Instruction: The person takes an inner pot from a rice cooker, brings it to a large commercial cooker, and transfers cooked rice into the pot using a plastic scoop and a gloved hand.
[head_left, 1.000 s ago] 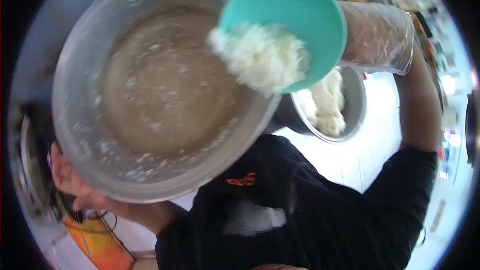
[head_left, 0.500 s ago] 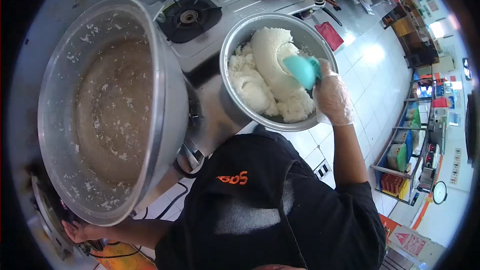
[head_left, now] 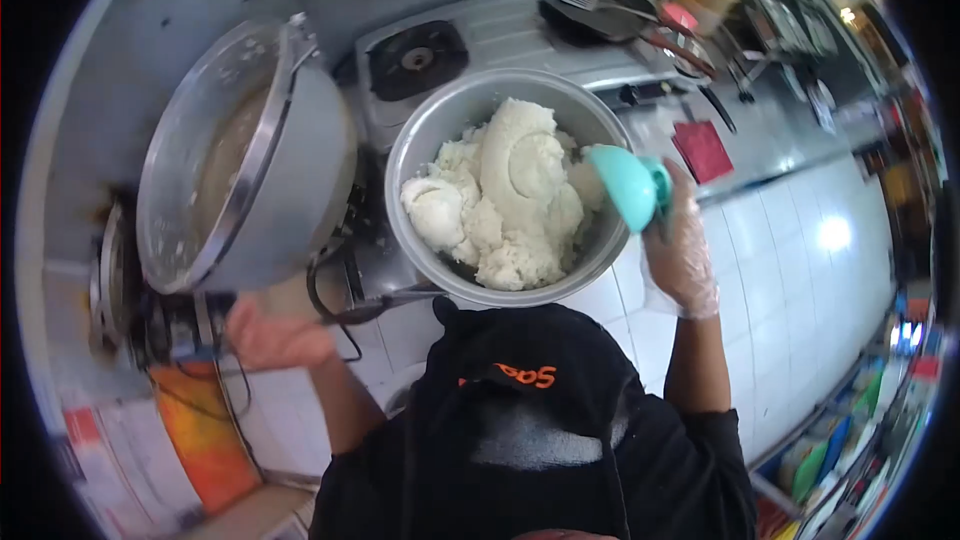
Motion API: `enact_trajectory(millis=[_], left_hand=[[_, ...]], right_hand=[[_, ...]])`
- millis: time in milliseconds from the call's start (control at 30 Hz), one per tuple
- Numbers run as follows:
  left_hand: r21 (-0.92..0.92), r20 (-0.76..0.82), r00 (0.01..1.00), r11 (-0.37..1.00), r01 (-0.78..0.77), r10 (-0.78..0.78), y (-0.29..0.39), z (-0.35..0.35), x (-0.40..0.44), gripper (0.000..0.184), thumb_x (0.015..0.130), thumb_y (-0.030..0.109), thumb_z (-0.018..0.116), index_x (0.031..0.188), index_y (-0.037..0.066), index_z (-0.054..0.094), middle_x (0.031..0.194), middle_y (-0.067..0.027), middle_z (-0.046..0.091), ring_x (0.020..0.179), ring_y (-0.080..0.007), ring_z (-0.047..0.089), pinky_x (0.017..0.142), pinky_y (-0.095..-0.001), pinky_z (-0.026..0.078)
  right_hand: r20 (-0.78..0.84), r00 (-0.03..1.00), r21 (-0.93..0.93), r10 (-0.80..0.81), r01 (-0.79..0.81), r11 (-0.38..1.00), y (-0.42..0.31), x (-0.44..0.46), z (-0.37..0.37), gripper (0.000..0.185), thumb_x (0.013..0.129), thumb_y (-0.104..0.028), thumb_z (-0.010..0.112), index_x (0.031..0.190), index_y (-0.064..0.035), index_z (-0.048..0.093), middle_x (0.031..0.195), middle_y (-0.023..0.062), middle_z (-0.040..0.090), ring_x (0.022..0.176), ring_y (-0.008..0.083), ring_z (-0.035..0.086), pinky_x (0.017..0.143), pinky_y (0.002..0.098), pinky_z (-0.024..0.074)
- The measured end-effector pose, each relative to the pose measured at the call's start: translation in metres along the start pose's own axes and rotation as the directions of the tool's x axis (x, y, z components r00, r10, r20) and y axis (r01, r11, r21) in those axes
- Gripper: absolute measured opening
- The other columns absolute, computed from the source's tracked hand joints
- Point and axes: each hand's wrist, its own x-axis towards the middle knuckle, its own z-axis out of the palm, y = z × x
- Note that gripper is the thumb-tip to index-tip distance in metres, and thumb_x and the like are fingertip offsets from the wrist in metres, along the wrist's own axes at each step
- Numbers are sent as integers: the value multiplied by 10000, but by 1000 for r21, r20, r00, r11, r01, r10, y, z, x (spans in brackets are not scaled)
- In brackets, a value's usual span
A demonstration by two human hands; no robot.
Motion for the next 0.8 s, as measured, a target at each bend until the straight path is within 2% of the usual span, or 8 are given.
enact_trajectory(millis=[67,100,133,267,367,467,600,800], left_hand=[[-262,139,984,954,144,-111,30,23,-44,534,951,450,394,1176,-28,479,1194,-173,533,1070,-261,521,914,-380,410],[-242,413,784,775,584,-462,59,16,-79,531,955,455,429,1225,0,466,1251,-135,505,1120,-239,487,923,-359,386],[-216,461,665,652,727,-588,74,14,-95,540,957,468,433,1248,14,461,1249,-124,508,1123,-223,480,912,-343,377],[-129,531,302,277,952,-792,101,-12,-147,569,958,501,432,1280,32,457,1237,-89,523,1093,-182,479,893,-317,368],[-115,462,309,289,950,-831,108,-33,-147,600,955,533,410,1280,32,468,1210,-71,546,1053,-165,490,885,-305,369],[-78,425,377,381,921,-823,93,-43,-147,621,952,559,388,1269,34,489,1185,-64,567,1036,-157,498,870,-295,373],[-69,454,314,318,946,-834,69,-20,-147,678,945,630,356,1270,48,484,1187,-74,569,1028,-158,509,860,-303,387],[-88,660,350,394,915,-665,31,47,-123,593,995,533,362,1270,26,497,1220,-96,565,1109,-183,513,912,-334,390]], right_hand=[[104,994,125,-30,17,992,24,4,-13,532,845,53,501,1349,39,333,1177,257,555,1093,373,571,920,414,453],[114,991,280,-74,39,959,41,18,-8,540,849,52,506,1358,4,333,1173,193,554,1051,299,569,885,377,463],[108,994,402,-29,-17,915,58,12,-2,550,853,51,510,1367,-30,332,1168,128,553,1009,225,568,849,341,474],[299,954,650,32,-229,725,64,40,-4,543,844,75,495,1350,-38,334,1091,55,539,860,97,518,706,240,457],[274,962,674,20,-207,709,56,65,9,601,853,64,532,1401,-17,298,1204,100,506,1069,165,509,947,296,418],[240,965,521,-102,-40,852,33,85,13,573,882,-2,579,1397,15,330,1231,126,516,1112,198,514,976,318,408],[178,982,286,-56,3,958,26,88,7,530,874,-26,582,1366,46,399,1183,163,557,1116,224,533,977,345,414],[59,983,543,172,-176,821,80,58,-5,539,830,95,478,1360,35,399,1248,137,521,1174,203,504,1025,319,382]])
